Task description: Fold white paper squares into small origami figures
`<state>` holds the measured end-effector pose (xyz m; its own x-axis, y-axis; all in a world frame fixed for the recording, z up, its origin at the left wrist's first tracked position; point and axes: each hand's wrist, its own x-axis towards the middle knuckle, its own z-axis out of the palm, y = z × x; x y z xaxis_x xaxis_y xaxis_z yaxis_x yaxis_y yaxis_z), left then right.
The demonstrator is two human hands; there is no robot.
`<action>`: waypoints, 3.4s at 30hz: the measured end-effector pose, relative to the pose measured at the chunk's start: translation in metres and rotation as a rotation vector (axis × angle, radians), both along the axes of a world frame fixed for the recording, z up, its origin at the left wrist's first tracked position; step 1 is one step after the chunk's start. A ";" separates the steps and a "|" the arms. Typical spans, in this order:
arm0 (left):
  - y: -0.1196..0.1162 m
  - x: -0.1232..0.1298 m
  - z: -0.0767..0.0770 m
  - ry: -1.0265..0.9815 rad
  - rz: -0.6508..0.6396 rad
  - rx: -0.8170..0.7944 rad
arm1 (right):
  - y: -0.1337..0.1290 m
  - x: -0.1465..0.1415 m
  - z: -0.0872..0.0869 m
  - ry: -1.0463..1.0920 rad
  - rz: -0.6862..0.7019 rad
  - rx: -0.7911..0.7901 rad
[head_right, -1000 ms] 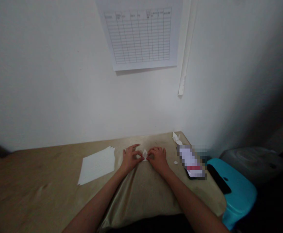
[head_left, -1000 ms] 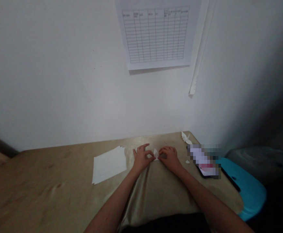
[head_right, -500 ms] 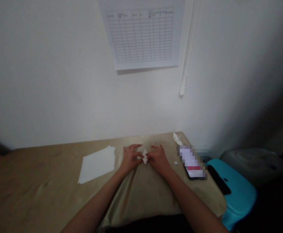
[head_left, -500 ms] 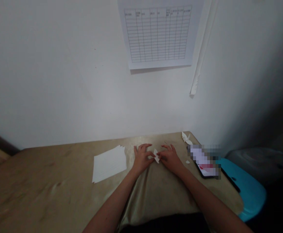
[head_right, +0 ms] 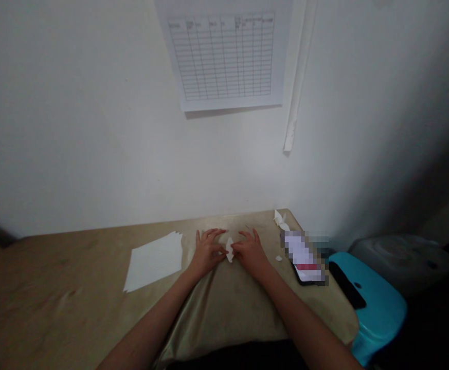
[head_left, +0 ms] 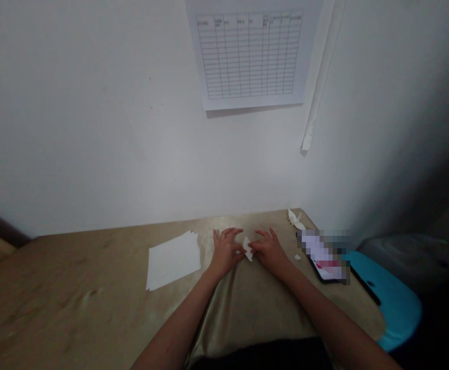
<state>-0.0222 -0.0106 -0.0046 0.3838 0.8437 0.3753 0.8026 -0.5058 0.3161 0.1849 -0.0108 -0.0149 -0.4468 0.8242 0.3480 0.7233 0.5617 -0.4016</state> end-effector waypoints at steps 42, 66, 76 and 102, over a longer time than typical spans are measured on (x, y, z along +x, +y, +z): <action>-0.006 0.000 0.001 0.052 0.048 0.068 | -0.004 -0.007 0.007 -0.051 -0.104 0.011; -0.007 0.002 0.002 0.062 0.047 0.022 | -0.005 -0.002 -0.001 -0.051 -0.098 0.099; -0.007 0.002 0.006 0.051 0.077 0.014 | -0.005 -0.004 0.006 -0.050 -0.125 0.069; 0.000 -0.006 0.003 -0.051 0.144 -0.203 | 0.002 -0.003 -0.004 0.184 -0.181 -0.128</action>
<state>-0.0280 -0.0108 -0.0020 0.2388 0.9485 0.2080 0.8425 -0.3089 0.4413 0.1814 -0.0085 -0.0194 -0.2269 0.9274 0.2974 0.7154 0.3659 -0.5952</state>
